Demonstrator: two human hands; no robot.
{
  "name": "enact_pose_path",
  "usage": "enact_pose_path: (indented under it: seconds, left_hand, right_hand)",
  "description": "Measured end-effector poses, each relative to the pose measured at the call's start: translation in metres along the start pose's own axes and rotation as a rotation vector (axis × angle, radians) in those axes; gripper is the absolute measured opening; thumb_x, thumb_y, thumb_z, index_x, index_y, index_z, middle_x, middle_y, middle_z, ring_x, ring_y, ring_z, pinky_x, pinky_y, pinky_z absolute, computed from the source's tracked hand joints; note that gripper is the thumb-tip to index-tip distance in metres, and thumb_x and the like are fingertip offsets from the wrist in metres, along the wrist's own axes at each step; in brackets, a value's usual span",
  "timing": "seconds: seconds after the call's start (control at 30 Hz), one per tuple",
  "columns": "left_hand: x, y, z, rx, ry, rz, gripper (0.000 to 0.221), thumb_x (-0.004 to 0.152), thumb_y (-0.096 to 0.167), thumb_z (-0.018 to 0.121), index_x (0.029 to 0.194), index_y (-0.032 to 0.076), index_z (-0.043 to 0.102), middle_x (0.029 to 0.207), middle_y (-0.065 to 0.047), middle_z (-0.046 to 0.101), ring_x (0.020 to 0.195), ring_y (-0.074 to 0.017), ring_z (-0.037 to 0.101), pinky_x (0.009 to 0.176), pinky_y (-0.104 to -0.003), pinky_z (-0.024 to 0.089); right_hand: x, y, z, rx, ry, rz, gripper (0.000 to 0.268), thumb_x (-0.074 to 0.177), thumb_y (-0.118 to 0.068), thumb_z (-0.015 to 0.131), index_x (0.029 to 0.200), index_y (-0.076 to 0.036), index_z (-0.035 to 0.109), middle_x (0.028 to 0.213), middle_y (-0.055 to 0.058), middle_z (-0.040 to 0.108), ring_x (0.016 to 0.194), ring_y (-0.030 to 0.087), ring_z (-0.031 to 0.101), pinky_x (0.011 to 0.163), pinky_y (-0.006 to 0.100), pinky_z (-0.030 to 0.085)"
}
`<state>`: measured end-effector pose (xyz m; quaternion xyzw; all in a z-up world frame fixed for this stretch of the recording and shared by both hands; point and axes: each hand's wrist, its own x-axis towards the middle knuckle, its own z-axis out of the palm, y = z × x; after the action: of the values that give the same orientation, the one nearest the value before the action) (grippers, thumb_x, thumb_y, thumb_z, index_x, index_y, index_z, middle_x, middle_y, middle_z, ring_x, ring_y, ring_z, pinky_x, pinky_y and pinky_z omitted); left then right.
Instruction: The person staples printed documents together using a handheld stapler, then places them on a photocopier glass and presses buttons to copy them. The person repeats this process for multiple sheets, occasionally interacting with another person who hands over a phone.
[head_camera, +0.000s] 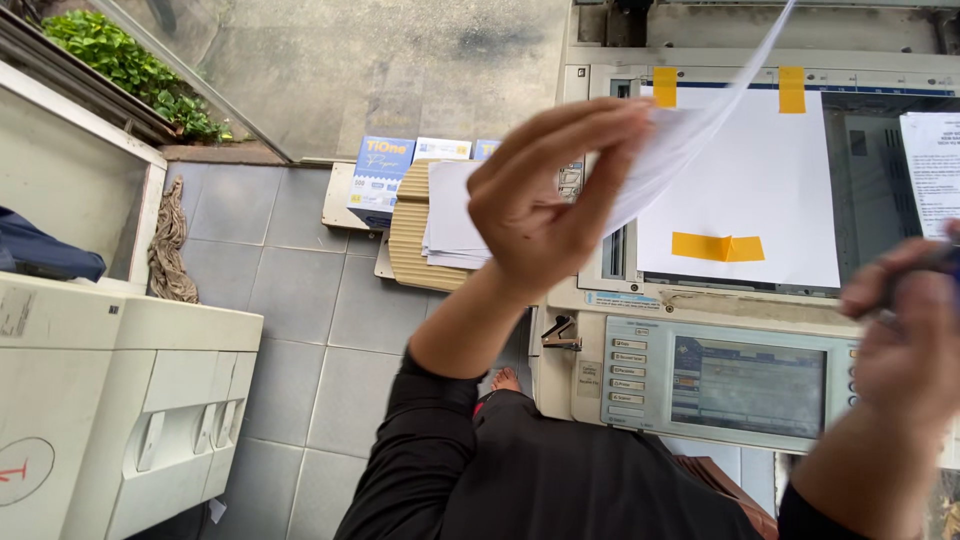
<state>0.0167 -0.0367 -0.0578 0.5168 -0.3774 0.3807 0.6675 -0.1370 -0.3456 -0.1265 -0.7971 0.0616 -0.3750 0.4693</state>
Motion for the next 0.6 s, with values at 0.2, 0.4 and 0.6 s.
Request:
enact_pose_path:
  seconds: [0.2,0.4,0.6]
  left_hand:
    - [-0.018,0.028,0.024,-0.141,-0.015,-0.044,0.020,0.097,-0.007,0.071,0.115,0.001,0.070,0.116,-0.015,0.073,0.106,-0.0224,0.076,0.088,-0.029,0.069]
    - [-0.026,0.043,0.016,-0.138,0.019,-0.056,0.024,0.099,-0.012,0.069,0.119,0.001,0.069,0.118,-0.019,0.072,0.108,-0.0265,0.075,0.084,-0.024,0.069]
    - [-0.032,0.040,0.015,-0.165,0.054,-0.038,0.032,0.100,-0.017,0.068,0.125,0.002,0.065,0.121,-0.021,0.072,0.112,-0.0278,0.074,0.091,-0.029,0.068]
  right_hand:
    - [0.006,-0.127,0.101,-0.064,-0.166,-0.508,0.037,0.100,-0.008,0.071,0.130,0.005,0.054,0.110,0.019,0.066,0.089,0.027,0.071,0.076,0.030,0.058]
    - [0.002,-0.146,0.125,0.228,-0.149,-0.455,0.038,0.104,-0.003,0.075,0.133,0.010,0.053,0.114,0.019,0.066,0.092,0.018,0.073,0.077,0.023,0.060]
    - [-0.001,-0.151,0.126,0.056,-0.099,-0.541,0.039,0.096,-0.004,0.079,0.127,0.010,0.058,0.113,0.022,0.067,0.083,0.018,0.068,0.067,0.023,0.054]
